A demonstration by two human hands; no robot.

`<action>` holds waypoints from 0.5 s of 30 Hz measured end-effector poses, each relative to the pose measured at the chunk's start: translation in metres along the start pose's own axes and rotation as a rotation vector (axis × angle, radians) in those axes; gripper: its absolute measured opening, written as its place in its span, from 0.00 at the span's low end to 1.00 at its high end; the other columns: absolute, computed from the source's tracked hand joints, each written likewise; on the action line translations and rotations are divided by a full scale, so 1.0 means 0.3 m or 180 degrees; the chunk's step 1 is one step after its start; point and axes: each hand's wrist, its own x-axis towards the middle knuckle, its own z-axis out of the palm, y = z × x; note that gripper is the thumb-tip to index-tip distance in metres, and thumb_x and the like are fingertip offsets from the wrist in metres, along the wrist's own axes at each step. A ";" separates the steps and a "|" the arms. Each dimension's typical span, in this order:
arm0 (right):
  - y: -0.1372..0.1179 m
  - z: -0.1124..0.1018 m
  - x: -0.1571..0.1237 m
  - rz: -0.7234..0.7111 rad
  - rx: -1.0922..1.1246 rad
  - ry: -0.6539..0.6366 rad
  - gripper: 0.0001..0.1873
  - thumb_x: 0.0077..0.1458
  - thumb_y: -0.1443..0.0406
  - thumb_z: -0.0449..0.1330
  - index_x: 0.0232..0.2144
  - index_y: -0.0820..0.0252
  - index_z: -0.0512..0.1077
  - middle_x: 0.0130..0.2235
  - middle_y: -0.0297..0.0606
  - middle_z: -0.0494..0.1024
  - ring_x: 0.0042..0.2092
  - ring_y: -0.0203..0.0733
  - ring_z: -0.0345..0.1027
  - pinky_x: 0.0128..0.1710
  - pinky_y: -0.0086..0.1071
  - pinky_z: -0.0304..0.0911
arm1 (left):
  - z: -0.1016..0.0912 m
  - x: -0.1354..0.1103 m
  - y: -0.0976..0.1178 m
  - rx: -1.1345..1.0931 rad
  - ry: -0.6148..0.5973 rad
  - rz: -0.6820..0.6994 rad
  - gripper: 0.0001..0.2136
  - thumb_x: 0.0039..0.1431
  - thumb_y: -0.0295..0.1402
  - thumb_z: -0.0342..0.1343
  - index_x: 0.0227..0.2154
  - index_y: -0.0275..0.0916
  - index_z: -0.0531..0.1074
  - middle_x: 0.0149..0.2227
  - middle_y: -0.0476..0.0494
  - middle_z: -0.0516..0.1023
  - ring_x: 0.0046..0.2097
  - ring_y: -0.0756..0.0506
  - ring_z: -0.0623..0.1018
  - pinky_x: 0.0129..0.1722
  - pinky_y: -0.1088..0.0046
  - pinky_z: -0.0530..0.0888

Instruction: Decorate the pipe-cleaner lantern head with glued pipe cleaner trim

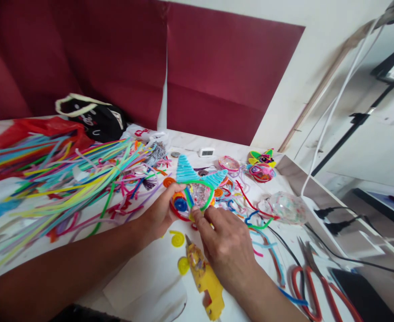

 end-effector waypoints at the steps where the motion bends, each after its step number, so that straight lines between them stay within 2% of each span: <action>1: 0.000 0.001 0.000 -0.0010 -0.0009 0.0010 0.12 0.66 0.73 0.54 0.44 0.68 0.77 0.30 0.41 0.76 0.30 0.38 0.65 0.29 0.30 0.60 | 0.001 0.000 0.000 -0.0003 -0.0027 0.0012 0.12 0.47 0.37 0.62 0.34 0.38 0.74 0.31 0.45 0.81 0.33 0.46 0.79 0.33 0.73 0.72; 8: 0.001 -0.002 0.003 -0.0038 -0.0065 -0.0010 0.12 0.67 0.72 0.53 0.43 0.67 0.77 0.31 0.41 0.76 0.31 0.38 0.67 0.30 0.30 0.63 | 0.006 -0.001 0.003 -0.0047 -0.0216 0.0116 0.15 0.45 0.37 0.64 0.37 0.38 0.74 0.35 0.44 0.83 0.39 0.42 0.82 0.37 0.70 0.75; 12: 0.006 -0.007 0.003 -0.0035 -0.0088 0.0008 0.12 0.67 0.72 0.53 0.44 0.68 0.77 0.31 0.41 0.76 0.31 0.38 0.67 0.29 0.31 0.62 | 0.006 0.000 0.003 -0.0033 -0.0137 0.0062 0.17 0.45 0.37 0.64 0.39 0.38 0.74 0.37 0.43 0.83 0.40 0.40 0.82 0.33 0.70 0.75; 15: 0.005 -0.008 0.003 -0.0023 -0.0100 0.0028 0.12 0.67 0.72 0.53 0.44 0.68 0.77 0.31 0.41 0.76 0.30 0.38 0.66 0.29 0.30 0.62 | 0.006 -0.002 0.003 -0.0037 -0.0140 0.0046 0.16 0.46 0.38 0.64 0.38 0.38 0.75 0.37 0.43 0.83 0.41 0.41 0.82 0.36 0.71 0.76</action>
